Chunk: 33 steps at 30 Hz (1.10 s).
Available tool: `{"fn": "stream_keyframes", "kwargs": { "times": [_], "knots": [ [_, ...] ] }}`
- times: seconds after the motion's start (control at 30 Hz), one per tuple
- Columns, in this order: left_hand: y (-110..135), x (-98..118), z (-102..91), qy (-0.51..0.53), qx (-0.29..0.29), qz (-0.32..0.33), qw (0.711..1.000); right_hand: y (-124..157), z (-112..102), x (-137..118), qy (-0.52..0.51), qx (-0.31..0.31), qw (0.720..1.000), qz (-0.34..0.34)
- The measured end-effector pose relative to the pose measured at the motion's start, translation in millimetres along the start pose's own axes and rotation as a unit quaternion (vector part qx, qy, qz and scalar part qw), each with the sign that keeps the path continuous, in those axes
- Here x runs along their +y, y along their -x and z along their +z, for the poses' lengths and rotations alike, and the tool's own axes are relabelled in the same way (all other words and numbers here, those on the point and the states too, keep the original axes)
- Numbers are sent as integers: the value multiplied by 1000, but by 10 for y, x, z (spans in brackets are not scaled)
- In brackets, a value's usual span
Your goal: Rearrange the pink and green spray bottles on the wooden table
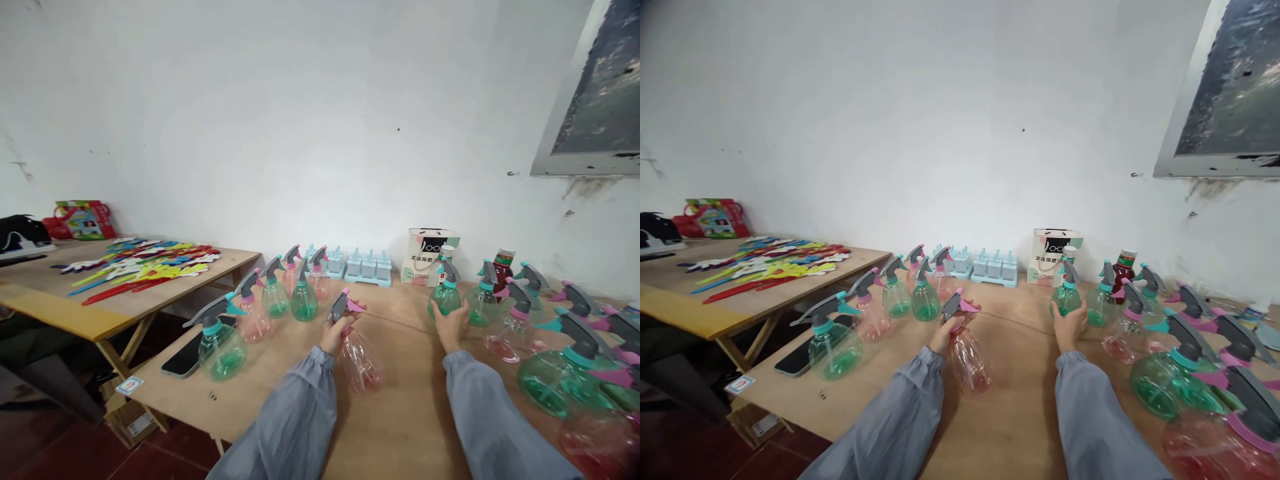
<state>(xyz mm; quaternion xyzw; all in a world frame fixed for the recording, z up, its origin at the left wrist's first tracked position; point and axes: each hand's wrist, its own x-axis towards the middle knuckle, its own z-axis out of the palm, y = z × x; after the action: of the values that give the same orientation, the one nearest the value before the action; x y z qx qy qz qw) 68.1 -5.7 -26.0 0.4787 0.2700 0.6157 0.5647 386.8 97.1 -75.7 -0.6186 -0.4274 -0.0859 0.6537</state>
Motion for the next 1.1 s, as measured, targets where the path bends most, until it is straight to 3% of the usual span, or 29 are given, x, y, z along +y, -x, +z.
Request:
{"fn": "stream_keyframes", "kwargs": {
  "times": [0.13,0.27,0.37,0.47,0.63,0.77,1.1],
  "knots": [
    [29,64,-18,-7,5,-43,999,205,-88,-59,-1,-6,1000,-19],
    [37,119,-27,8,2,-69,998,634,-446,-178,10,-76,996,-51],
    [35,102,-34,20,-29,-60,998,903,-741,-261,-19,-150,986,-70],
    [31,57,-35,28,-66,-28,997,1002,-890,-324,-39,-174,981,-72],
    [69,104,-13,4,-103,21,994,968,-876,-382,-51,-174,982,-59],
    [118,162,16,-28,-115,8,993,965,-867,-373,-51,-177,981,-64],
    [66,108,13,81,-62,10,995,975,-865,-342,-48,-177,981,-61]
  ]
}}
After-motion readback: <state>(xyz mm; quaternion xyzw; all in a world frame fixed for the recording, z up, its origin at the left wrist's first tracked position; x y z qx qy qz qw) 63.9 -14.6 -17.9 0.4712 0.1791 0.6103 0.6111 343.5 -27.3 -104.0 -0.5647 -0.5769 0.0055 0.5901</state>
